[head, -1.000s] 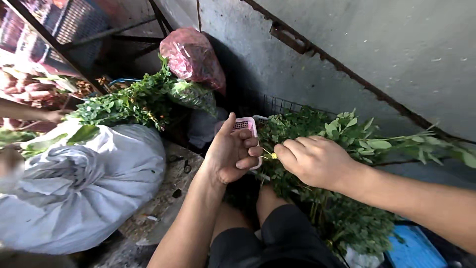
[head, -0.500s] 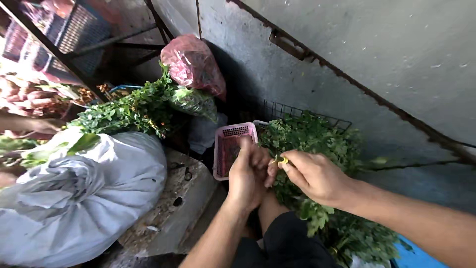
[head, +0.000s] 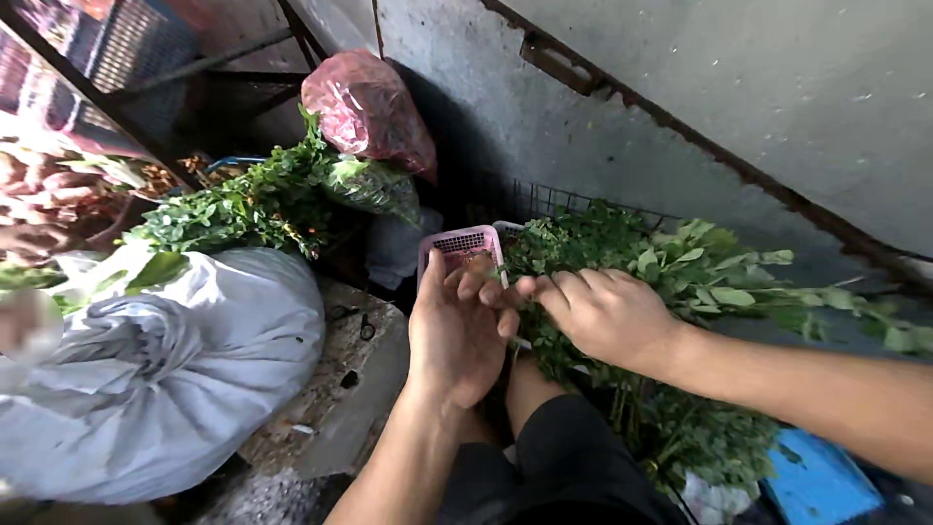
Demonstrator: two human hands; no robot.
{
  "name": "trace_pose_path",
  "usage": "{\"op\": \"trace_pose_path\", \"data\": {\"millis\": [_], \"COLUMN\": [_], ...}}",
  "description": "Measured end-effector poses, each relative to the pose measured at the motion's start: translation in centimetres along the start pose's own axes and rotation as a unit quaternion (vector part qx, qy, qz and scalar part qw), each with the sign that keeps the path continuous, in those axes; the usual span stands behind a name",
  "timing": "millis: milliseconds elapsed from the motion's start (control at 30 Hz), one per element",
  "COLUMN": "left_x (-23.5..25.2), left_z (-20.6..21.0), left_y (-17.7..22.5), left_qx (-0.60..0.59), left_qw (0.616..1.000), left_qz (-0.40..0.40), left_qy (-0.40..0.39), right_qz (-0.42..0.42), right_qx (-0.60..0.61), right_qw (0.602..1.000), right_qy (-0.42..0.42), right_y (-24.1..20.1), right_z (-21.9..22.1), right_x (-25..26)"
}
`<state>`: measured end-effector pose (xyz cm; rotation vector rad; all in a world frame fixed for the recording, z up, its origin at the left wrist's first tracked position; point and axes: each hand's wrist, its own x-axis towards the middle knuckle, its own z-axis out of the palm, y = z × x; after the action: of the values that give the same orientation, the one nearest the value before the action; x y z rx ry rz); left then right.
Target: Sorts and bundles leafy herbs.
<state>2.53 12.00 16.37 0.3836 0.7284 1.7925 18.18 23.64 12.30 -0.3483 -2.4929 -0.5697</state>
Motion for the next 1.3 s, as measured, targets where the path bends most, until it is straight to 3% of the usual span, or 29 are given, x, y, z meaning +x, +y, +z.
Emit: {"op": "trace_pose_path", "data": {"millis": [100,267,433,633,767,900,1000,1100,1200,1300], "left_x": [0.9,1.8,3.3,3.8,5.1,5.8,5.6,5.4,6.4,6.8], "left_z": [0.4,0.3,-0.4,-2.3,-3.5,-3.0,-2.3,-2.0,-2.6,-4.2], "left_y": [-0.6,-0.2,2.8,1.9,-0.2,-2.1,-2.3,-1.9,-1.7,-1.4], "left_qx": [0.116,0.323,0.180,0.084,0.104,0.210,0.268,0.220,0.162,0.300], "left_qw": [0.993,0.942,0.972,0.975,0.960,0.929,0.910,0.915,0.943,0.933], "left_qz": [0.002,0.038,-0.133,-0.200,-0.250,-0.270,-0.222,-0.190,-0.195,-0.147], "left_qy": [0.013,-0.084,-0.070,-0.055,-0.075,-0.142,-0.225,-0.281,-0.217,-0.136], "right_qz": [-0.013,0.011,-0.034,-0.065,-0.100,-0.128,-0.098,-0.014,0.056,0.100], "right_qx": [-0.011,0.016,0.020,0.012,0.045,0.113,0.205,0.384,0.491,0.498], "right_qw": [0.999,0.999,0.999,0.998,0.994,0.985,0.972,0.918,0.866,0.853], "right_qy": [-0.031,-0.045,-0.023,-0.018,-0.016,-0.039,-0.056,-0.096,-0.079,-0.120], "right_y": [-0.3,-0.9,-0.1,0.4,0.3,-0.2,-0.9,-0.7,0.1,0.4], "right_z": [0.2,0.5,-0.5,-1.0,-0.6,0.1,0.1,-0.7,-0.7,-1.3], "right_x": [0.0,0.1,-0.4,-1.1,-1.5,-2.4,-2.9,-2.6,-1.7,-0.9]}}
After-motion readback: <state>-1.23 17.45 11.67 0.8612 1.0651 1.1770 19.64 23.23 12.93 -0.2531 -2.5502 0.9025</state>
